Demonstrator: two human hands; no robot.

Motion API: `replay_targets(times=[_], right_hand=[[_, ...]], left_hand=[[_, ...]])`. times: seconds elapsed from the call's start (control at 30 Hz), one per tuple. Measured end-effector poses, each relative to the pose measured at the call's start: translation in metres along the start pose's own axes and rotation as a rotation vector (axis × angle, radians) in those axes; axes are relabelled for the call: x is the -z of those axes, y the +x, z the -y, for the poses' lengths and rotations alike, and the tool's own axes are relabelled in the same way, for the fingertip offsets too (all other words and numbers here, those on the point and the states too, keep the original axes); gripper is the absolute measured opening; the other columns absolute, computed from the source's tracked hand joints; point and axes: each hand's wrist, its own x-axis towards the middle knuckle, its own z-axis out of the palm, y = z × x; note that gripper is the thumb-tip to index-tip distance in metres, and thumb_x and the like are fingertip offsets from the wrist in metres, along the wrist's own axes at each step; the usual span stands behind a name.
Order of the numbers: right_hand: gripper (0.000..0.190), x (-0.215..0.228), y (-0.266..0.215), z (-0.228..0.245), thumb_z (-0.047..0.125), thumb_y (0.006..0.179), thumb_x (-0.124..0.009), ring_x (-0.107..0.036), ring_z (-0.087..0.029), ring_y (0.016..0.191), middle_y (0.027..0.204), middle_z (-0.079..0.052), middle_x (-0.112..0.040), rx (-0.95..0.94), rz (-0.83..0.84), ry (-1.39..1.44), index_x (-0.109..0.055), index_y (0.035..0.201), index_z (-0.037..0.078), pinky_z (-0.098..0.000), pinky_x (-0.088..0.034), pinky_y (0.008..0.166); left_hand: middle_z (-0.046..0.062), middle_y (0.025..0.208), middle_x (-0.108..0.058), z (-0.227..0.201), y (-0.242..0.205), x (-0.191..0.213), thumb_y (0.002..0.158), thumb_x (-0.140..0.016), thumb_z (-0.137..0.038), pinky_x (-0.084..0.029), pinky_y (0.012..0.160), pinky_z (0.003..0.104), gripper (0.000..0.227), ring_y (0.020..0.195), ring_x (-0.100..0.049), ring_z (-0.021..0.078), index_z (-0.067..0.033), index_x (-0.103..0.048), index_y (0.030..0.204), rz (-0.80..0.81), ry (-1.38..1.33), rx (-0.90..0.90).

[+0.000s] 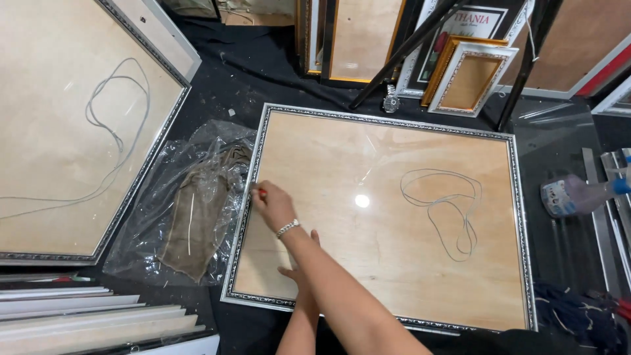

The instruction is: Brushing the back of a picture frame to remove dust and debris.

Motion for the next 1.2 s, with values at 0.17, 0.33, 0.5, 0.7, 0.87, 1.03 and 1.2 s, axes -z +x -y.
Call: replay_targets(times=[0.17, 0.33, 0.5, 0.7, 0.87, 1.03, 1.2], right_hand=[[0.017, 0.051, -0.011, -0.075, 0.027, 0.095, -0.059, -0.065, -0.011, 0.071, 0.075, 0.0, -0.072, -0.296, -0.004, 0.465, -0.071, 0.096, 0.016, -0.0274, -0.05, 0.072], [0.034, 0.277, -0.106, -0.236, 0.043, 0.096, -0.068, -0.07, -0.036, 0.105, 0.105, -0.018, -0.075, -0.614, -0.183, 0.129, -0.077, 0.112, 0.015, -0.0485, -0.055, 0.094], [0.031, 0.41, -0.201, -0.411, 0.049, 0.102, -0.061, -0.075, -0.034, 0.096, 0.097, -0.011, -0.08, -0.741, -0.411, -0.654, -0.081, 0.107, 0.025, -0.0444, -0.06, 0.084], [0.018, 0.191, -0.147, -0.236, 0.021, 0.096, -0.064, -0.077, -0.034, 0.088, 0.087, -0.017, -0.073, -0.59, -0.199, -0.7, -0.075, 0.102, 0.008, -0.0458, -0.062, 0.077], [0.033, 0.025, -0.131, 0.005, 0.041, 0.103, -0.055, -0.07, -0.044, 0.095, 0.09, -0.022, -0.07, -0.196, 0.109, 0.148, -0.062, 0.108, 0.01, -0.0514, -0.057, 0.082], [0.022, 0.018, -0.148, -0.016, 0.039, 0.097, -0.067, -0.075, -0.018, 0.081, 0.087, -0.007, -0.077, -0.463, 0.23, 0.587, -0.073, 0.103, 0.019, -0.0311, -0.063, 0.073], [0.026, 0.185, -0.195, -0.172, 0.031, 0.098, -0.067, -0.076, -0.03, 0.088, 0.099, -0.02, -0.076, -0.58, 0.055, 0.482, -0.074, 0.112, 0.011, -0.0406, -0.065, 0.076]], left_hand=[[-0.002, 0.169, 0.033, 0.177, 0.016, -0.125, 0.088, -0.074, -0.063, -0.025, 0.106, 0.082, 0.124, 0.158, 0.018, 0.0399, -0.0337, 0.02, 0.163, 0.515, -2.19, -0.788], [0.009, 0.172, 0.021, 0.19, 0.015, -0.139, 0.086, -0.078, -0.047, -0.011, 0.104, 0.091, 0.119, 0.156, 0.015, 0.0456, -0.0275, 0.008, 0.166, 0.532, -2.355, -0.823], [0.017, 0.173, 0.01, 0.184, -0.002, -0.126, 0.084, -0.084, -0.042, -0.013, 0.106, 0.087, 0.115, 0.157, 0.005, 0.0465, -0.0217, -0.006, 0.166, 0.45, -2.397, -0.624], [0.01, 0.169, -0.01, 0.173, -0.009, -0.14, 0.095, -0.066, -0.031, -0.018, 0.116, 0.065, 0.074, 0.151, -0.018, 0.0364, -0.0161, -0.031, 0.159, 0.341, -2.639, -0.125], [0.003, 0.13, -0.065, 0.107, 0.025, -0.178, 0.11, -0.05, -0.027, -0.046, 0.097, 0.048, 0.024, 0.119, -0.064, 0.0326, -0.0217, -0.07, 0.121, 0.118, -2.848, 0.938], [-0.002, 0.136, -0.058, 0.097, 0.022, -0.233, 0.102, -0.052, -0.042, -0.042, 0.098, 0.06, 0.031, 0.126, -0.054, 0.0372, -0.0285, -0.063, 0.127, 0.653, -2.838, 0.735], [0.002, 0.144, -0.054, 0.104, 0.01, -0.195, 0.098, -0.059, -0.043, -0.04, 0.103, 0.057, 0.038, 0.132, -0.051, 0.0354, -0.0287, -0.06, 0.133, 0.685, -2.813, 0.361]])
